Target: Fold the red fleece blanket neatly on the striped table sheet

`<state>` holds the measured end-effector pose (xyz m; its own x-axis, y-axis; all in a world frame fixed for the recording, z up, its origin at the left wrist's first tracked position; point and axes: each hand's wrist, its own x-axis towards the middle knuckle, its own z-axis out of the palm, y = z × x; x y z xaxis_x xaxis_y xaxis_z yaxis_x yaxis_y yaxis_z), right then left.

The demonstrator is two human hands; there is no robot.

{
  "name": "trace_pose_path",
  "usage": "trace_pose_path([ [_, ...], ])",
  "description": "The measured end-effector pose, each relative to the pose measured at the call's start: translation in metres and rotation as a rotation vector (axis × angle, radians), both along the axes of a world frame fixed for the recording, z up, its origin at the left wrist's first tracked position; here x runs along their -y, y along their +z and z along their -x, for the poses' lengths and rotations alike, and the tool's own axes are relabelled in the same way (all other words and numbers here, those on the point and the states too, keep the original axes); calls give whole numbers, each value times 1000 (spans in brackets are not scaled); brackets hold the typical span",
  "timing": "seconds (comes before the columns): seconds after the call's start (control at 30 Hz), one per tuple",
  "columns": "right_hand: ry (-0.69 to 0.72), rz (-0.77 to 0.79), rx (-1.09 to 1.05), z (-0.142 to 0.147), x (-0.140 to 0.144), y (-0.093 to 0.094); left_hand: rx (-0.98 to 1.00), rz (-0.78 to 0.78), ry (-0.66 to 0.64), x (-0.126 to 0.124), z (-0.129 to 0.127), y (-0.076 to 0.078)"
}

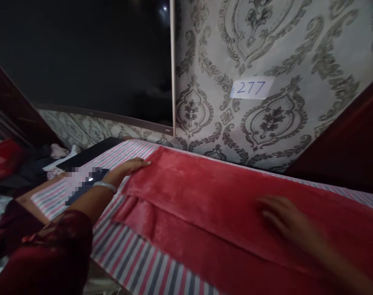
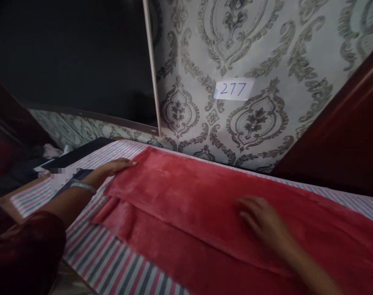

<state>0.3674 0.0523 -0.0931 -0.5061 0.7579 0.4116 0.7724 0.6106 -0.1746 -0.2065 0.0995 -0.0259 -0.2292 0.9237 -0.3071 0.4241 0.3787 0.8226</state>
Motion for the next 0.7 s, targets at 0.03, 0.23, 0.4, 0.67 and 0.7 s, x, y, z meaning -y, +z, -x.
trace_pose_path([
  [0.03, 78, 5, 17, 20, 20, -6, 39, 8, -7, 14, 3, 0],
  [0.23, 116, -67, 104, 82, 75, -26, 143, -26, 12, 67, 8, -16],
  [0.4, 89, -191, 67, 86, 65, -25, 161, -171, 81, 73, 4, -20],
  [0.67, 123, -237, 7, 99, 96, -28, 80, -170, 77, 82, 19, -3],
  [0.7, 108, -216, 18, 101, 98, -31, 56, -154, 94, 83, 19, -5],
])
